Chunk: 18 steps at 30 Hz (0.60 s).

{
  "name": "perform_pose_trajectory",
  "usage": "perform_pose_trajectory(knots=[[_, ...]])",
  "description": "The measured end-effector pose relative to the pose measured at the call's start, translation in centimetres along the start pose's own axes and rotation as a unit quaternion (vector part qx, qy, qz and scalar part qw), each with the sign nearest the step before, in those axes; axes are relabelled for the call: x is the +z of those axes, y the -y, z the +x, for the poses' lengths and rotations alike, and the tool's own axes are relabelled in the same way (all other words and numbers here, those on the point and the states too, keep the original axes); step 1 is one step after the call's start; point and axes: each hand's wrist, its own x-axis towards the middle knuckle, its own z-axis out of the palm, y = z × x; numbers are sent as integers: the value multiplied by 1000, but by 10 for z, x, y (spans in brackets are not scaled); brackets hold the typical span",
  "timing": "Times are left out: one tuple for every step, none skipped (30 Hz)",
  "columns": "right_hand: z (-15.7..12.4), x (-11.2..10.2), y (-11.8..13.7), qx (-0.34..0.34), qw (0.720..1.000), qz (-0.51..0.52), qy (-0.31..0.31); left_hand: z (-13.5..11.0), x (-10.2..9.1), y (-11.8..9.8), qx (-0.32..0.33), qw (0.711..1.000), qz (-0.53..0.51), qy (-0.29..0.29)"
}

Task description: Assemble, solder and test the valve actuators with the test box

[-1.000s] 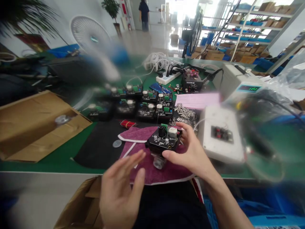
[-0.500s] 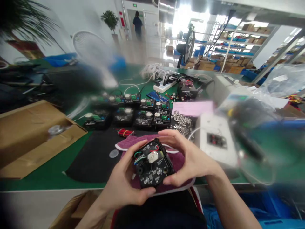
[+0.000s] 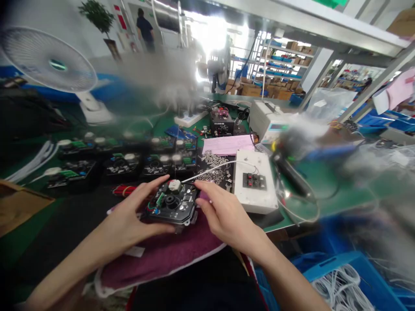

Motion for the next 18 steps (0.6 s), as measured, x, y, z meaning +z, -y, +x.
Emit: perform_pose_trajectory(knots=[[1, -3, 2, -1, 1000, -4, 6, 6, -4, 3, 25, 1000, 6, 9], [1, -7, 4, -3, 1000, -8, 11, 12, -6, 5, 43, 999, -7, 20], [1, -14, 5, -10, 1000, -11, 11, 15, -6, 6, 49, 998, -31, 30], [1, -24, 6, -15, 1000, -18, 3, 18, -5, 5, 41, 997, -60, 41], [0, -36, 4, -21, 999, -31, -20, 18, -3, 3, 23, 995, -88, 49], [0, -50, -1, -19, 996, -55, -64, 18, 1, 0, 0, 992, -112, 53], [0, -65, -8, 3, 988, -94, -122, 18, 5, -3, -25, 990, -128, 51], [0, -80, -19, 45, 974, -132, -176, 17, 9, -7, -39, 989, -139, 38], [1, -95, -33, 74, 955, -166, -233, 18, 13, -10, -44, 988, -149, 23], [3, -109, -50, 104, 944, -198, -243, 19, 17, -12, -47, 986, -158, 9], [6, -120, -67, 134, 931, -231, -249, 21, 21, -13, -51, 985, -165, -5], [9, -128, -85, 168, 922, -258, -235, 23, 25, -13, -61, 984, -169, -20], [11, -134, -102, 193, 920, -263, -218, 26, 28, -12, -79, 981, -174, -22], [13, -138, -117, 213, 921, -258, -199, 28, 31, -10, -97, 977, -188, -28], [15, -139, -130, 229, 922, -252, -183, 30, 33, -8, -116, 973, -195, -30], [15, -138, -140, 242, 925, -238, -169, 31, 35, -6, -133, 971, -196, -31], [15, -136, -148, 250, 928, -224, -160, 32, 36, -4, -141, 970, -195, -35], [14, -134, -154, 255, 930, -213, -159, 32, 38, -3, -147, 969, -194, -39]])
